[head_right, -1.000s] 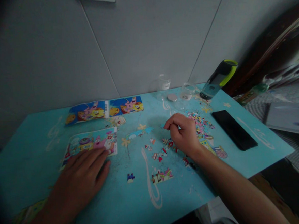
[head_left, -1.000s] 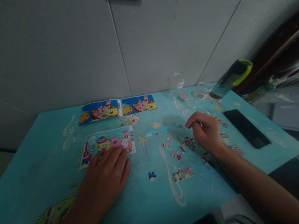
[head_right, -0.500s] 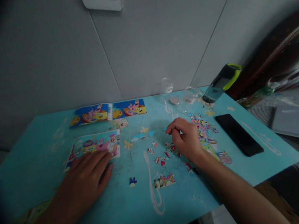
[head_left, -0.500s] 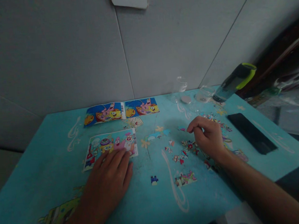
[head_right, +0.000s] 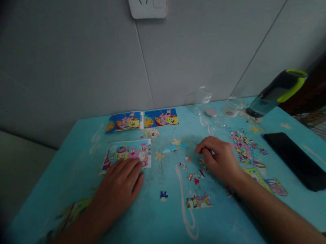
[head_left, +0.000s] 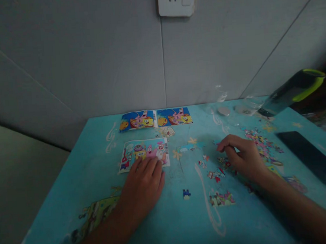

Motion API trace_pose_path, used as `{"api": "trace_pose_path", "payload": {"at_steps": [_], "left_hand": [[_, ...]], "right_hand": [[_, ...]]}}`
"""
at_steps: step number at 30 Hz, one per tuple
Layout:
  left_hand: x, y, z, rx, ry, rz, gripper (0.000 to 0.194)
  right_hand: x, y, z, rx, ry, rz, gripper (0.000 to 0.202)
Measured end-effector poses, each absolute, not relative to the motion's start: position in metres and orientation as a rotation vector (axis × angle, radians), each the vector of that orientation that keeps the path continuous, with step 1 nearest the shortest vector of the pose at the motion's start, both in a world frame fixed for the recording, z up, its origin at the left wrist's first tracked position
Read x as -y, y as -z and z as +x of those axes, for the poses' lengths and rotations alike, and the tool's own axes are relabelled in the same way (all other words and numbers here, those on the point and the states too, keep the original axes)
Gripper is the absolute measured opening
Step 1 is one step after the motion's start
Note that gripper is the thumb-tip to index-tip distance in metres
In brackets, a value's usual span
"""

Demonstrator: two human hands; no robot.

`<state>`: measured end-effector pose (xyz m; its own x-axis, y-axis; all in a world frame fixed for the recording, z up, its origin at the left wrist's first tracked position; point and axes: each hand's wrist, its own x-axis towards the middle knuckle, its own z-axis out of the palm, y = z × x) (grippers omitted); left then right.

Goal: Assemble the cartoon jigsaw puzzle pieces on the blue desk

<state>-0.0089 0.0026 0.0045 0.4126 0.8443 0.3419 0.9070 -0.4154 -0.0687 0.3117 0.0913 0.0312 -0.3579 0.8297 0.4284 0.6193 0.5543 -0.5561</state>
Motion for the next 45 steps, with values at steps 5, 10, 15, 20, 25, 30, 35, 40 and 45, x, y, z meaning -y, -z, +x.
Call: {"api": "trace_pose_path", "payload": {"at_steps": [5,10,15,20,25,30,35,40,45], "left_hand": [[-0.003,-0.009,-0.005,1.612,0.336,-2.437,0.026],[-0.002,-0.009,-0.005,1.594,0.325,-2.447,0.025],[-0.002,-0.009,-0.005,1.572,0.329,-2.431,0.027],[-0.003,-0.008,-0.005,1.606,0.383,-2.426,0.024],[-0.003,-0.005,-0.007,1.561,0.401,-2.409,0.025],[-0.002,-0.003,-0.008,1.551,0.354,-2.43,0.027],[-0.003,-0.002,-0.01,1.519,0.376,-2.419,0.029],[-0.004,-0.001,-0.011,1.522,0.347,-2.422,0.03],[-0.004,-0.001,-0.012,1.508,0.341,-2.436,0.031]], "right_hand": [[-0.095,-0.025,0.307,2.369,-0.545,-1.028,0.027],[-0.099,-0.025,0.309,2.458,-0.483,-1.011,0.024],[-0.109,-0.02,0.326,2.403,-0.399,-1.146,0.02],[-0.111,-0.02,0.327,2.438,-0.391,-1.167,0.021],[-0.108,-0.023,0.322,2.481,-0.432,-1.179,0.018],[-0.113,-0.023,0.328,2.414,-0.398,-1.24,0.017],[-0.117,-0.024,0.334,2.301,-0.336,-1.324,0.019],[-0.113,-0.03,0.329,2.299,-0.406,-1.302,0.019],[-0.115,-0.032,0.331,2.326,-0.464,-1.31,0.019]]}}
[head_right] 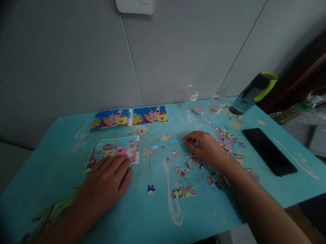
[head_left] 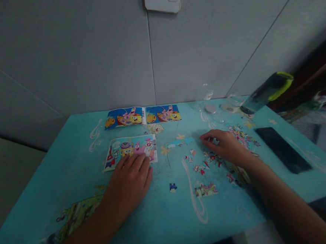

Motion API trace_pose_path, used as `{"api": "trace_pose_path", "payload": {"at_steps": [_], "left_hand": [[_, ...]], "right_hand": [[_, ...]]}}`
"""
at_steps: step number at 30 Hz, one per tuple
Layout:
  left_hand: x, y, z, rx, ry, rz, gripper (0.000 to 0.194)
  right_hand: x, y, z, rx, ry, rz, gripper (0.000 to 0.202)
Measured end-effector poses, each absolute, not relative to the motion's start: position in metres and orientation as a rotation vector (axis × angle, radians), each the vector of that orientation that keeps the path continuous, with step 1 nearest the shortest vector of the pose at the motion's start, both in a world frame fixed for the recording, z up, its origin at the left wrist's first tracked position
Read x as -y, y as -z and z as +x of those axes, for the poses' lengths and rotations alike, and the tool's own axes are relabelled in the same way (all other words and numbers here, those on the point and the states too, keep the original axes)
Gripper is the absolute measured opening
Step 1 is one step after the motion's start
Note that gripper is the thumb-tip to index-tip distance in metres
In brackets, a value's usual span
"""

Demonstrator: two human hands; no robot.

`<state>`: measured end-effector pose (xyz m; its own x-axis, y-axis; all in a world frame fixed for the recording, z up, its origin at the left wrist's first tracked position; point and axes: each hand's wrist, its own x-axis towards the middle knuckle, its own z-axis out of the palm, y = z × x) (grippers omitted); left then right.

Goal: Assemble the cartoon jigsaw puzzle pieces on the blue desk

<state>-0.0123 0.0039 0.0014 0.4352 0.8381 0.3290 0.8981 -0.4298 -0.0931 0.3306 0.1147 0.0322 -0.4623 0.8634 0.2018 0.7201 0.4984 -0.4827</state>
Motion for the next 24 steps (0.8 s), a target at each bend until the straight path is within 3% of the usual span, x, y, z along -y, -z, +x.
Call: {"api": "trace_pose_path", "payload": {"at_steps": [10,24], "left_hand": [[-0.005,0.006,-0.019,1.469,0.348,-2.453,0.033],[-0.007,0.012,-0.033,1.385,0.315,-2.477,0.04]], "right_hand": [[-0.133,-0.03,0.357,2.194,-0.279,-1.521,0.021],[-0.138,-0.014,0.346,2.329,-0.543,-1.37,0.021]]}}
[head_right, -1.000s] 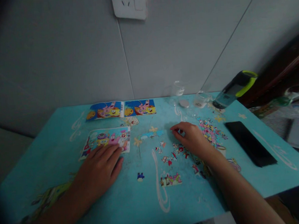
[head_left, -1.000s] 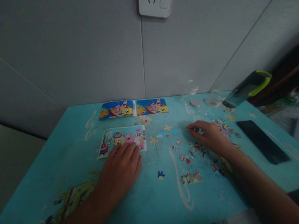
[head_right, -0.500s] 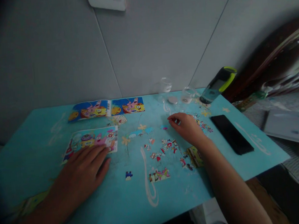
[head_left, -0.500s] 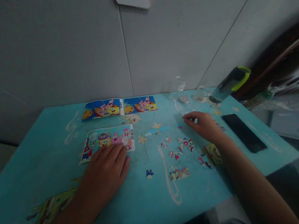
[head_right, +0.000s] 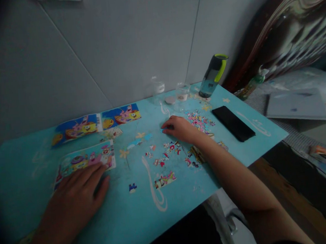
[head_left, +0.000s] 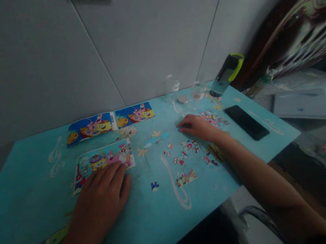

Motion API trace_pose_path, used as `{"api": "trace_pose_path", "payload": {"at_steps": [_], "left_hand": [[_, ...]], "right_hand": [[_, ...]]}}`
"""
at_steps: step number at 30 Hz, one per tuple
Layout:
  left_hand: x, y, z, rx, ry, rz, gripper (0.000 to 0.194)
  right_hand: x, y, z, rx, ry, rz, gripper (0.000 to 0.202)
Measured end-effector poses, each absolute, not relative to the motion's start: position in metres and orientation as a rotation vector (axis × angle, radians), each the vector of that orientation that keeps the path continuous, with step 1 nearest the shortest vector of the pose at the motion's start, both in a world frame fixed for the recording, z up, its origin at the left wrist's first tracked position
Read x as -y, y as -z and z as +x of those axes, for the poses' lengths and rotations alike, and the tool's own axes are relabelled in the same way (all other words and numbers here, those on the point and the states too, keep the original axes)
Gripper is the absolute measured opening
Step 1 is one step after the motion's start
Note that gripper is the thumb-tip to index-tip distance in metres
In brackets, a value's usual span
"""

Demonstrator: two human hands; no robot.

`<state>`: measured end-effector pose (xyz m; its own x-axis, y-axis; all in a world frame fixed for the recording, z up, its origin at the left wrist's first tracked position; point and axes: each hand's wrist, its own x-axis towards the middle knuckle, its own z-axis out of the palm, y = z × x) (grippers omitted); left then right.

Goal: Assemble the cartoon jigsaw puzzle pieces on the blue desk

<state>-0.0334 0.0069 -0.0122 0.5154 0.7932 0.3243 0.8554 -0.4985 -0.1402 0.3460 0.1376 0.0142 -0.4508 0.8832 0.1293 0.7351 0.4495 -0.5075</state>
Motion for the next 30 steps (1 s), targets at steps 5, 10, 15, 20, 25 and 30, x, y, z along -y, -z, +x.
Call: {"api": "trace_pose_path", "payload": {"at_steps": [5,10,15,20,25,30], "left_hand": [[-0.008,0.01,-0.034,1.366,0.323,-2.492,0.04],[-0.007,0.01,-0.033,1.389,0.326,-2.502,0.041],[-0.005,0.01,-0.033,1.394,0.289,-2.492,0.038],[-0.006,0.007,-0.032,1.389,0.304,-2.509,0.038],[-0.003,0.001,-0.03,1.417,0.272,-2.521,0.04],[0.0,-0.004,-0.03,1.47,0.209,-2.541,0.043]], "right_hand": [[-0.142,-0.009,0.348,2.347,-0.577,-1.298,0.022],[-0.146,-0.012,0.353,2.389,-0.618,-1.24,0.021],[-0.148,-0.013,0.356,2.402,-0.637,-1.21,0.022],[-0.146,-0.012,0.355,2.417,-0.638,-1.22,0.024],[-0.144,-0.014,0.351,2.411,-0.601,-1.212,0.025],[-0.142,-0.016,0.346,2.41,-0.561,-1.225,0.025]]}}
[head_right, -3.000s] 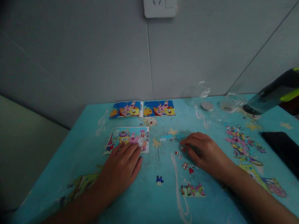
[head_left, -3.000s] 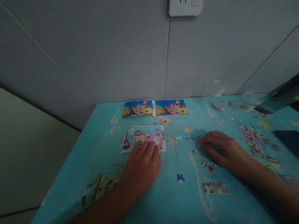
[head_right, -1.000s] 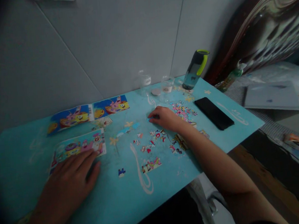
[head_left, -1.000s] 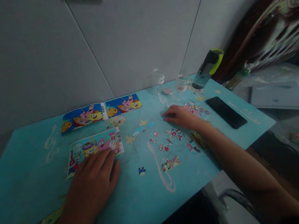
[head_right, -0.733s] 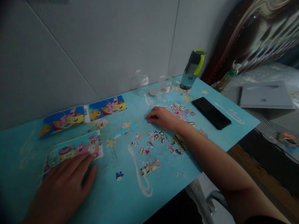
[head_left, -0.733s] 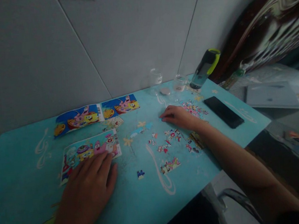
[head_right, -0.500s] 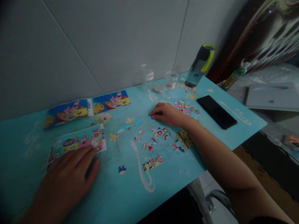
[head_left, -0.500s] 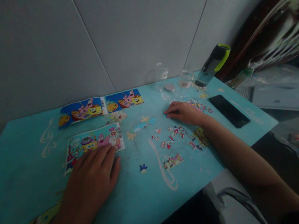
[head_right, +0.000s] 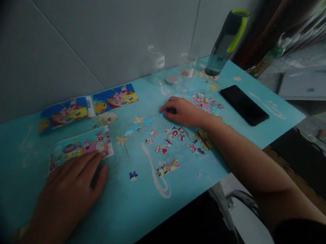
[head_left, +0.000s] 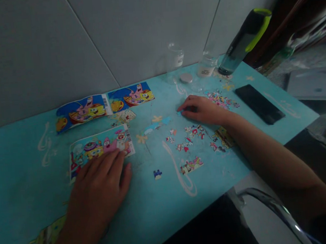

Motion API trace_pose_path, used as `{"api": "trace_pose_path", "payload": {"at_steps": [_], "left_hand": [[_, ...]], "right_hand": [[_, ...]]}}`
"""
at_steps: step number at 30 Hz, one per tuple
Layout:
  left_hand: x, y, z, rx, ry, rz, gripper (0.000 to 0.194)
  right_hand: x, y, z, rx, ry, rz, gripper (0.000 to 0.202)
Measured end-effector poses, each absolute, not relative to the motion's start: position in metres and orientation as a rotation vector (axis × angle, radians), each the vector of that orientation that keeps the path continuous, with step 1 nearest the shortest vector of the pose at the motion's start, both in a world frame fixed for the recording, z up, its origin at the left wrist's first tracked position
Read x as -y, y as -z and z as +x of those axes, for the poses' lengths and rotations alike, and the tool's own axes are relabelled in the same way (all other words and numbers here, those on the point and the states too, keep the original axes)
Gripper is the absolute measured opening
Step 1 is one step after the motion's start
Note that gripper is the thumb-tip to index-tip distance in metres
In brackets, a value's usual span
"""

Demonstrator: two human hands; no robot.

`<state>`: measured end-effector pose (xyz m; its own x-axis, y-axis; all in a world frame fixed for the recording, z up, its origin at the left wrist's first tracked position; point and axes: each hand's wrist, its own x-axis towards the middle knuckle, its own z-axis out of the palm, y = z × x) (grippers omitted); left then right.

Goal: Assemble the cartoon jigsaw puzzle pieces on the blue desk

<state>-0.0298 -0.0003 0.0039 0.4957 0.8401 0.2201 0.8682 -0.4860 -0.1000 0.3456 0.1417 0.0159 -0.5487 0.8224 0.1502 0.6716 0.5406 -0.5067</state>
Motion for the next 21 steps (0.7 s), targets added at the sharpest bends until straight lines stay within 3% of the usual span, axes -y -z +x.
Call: {"api": "trace_pose_path", "payload": {"at_steps": [21], "left_hand": [[-0.002,-0.004,-0.018,1.53,0.3,-2.473,0.054]], "right_hand": [[-0.138,-0.01,0.336,2.268,-0.602,-1.305,0.025]]}}
